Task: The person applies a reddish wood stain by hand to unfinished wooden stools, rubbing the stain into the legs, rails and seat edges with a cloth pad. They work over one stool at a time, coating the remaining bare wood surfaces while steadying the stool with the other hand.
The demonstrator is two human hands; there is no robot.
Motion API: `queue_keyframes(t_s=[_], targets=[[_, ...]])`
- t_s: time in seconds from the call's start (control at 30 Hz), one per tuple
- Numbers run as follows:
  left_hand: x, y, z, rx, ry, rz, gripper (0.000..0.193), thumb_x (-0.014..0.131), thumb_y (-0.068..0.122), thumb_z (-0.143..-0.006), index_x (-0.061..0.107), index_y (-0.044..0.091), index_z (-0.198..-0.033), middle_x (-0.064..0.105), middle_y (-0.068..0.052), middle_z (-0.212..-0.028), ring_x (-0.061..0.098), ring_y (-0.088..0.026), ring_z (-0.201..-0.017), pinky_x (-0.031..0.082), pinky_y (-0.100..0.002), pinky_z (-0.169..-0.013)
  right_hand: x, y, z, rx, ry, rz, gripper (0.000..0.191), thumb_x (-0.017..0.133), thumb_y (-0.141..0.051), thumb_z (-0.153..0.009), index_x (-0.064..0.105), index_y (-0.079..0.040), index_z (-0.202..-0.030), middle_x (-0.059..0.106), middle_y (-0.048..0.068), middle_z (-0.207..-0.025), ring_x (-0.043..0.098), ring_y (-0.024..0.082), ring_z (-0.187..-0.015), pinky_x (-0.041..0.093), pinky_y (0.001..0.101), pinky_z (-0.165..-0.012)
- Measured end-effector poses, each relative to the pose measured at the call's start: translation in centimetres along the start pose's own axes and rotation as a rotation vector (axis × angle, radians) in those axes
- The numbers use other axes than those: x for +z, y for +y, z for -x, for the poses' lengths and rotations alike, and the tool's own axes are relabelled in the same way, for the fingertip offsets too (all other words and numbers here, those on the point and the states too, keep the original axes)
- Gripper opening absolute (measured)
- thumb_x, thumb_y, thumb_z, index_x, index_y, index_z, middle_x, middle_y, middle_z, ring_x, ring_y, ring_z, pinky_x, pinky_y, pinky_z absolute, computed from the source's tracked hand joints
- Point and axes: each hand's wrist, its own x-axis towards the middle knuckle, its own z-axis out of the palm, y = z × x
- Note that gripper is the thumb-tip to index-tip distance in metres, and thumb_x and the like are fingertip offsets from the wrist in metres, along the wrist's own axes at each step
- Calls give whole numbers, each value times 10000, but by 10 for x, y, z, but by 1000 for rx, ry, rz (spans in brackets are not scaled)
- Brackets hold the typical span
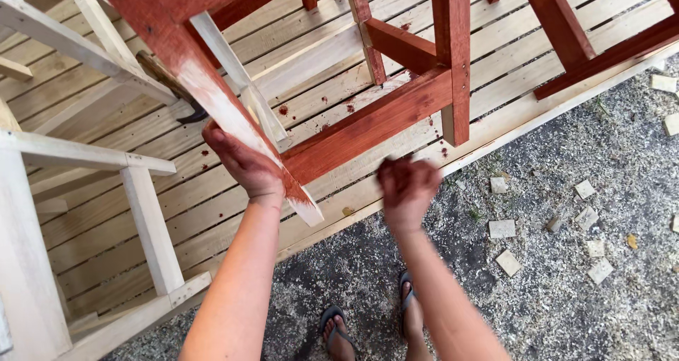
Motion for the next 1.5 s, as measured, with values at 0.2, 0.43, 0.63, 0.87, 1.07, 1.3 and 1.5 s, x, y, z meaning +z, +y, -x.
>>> queue_keyframes(t_s=[0.2,0.43,0.63,0.87,1.07,1.3,1.5], targets=[[9,3,-5,128,56,-200,479,339,486,-1167,523,46,-1214,522,-68,-1217,496,-184,-1169,350,-325,-1152,-56,38,-113,-680,40,775,292,816,-250,-1020,569,-179,-1158,503,83,-1294,482,315,-1216,371,528,-1069],[13,15,0,171,90,-330,475,319,469,-1165,525,45,-1221,563,-77,-1176,506,-186,-1129,371,-327,-1115,-85,58,-125,-731,-4,880,225,785,-288,-1005,634,-193,-1143,539,111,-1219,504,336,-1167,355,515,-1026],[9,20,0,157,97,-413,493,295,461,-1174,527,26,-1183,538,-141,-1167,511,-279,-1124,374,-365,-1114,-101,74,-61,-297,110,804,151,610,-311,-994,629,-175,-1056,633,117,-1172,571,321,-1100,401,480,-885],[3,12,1,138,97,-435,555,282,501,-1155,529,6,-1200,563,-158,-1194,533,-304,-1130,386,-375,-1108,-51,67,-58,944,3,-1055,395,312,-473,-898,567,-176,-948,749,203,-979,729,342,-833,524,445,-577],[-3,8,0,44,77,-311,613,276,556,-1126,520,-3,-1191,556,-136,-1179,525,-240,-1113,419,-367,-1079,11,67,-114,1098,281,-1956,280,535,-334,-1097,691,-174,-929,701,75,-921,691,237,-894,656,419,-728],[-5,2,-2,73,79,-320,601,303,550,-1132,529,-2,-1214,572,-125,-1182,531,-229,-1100,429,-357,-1061,-26,79,-119,1125,493,-2005,399,403,-315,-1063,662,-61,-1229,713,144,-1133,698,316,-1001,599,436,-777],[-7,1,2,105,86,-348,564,323,508,-1147,545,-2,-1239,571,-137,-1217,539,-242,-1139,411,-363,-1084,-38,93,-90,1093,728,-1803,484,382,-334,-1012,636,-35,-1294,704,179,-1198,667,320,-1107,559,489,-925]])
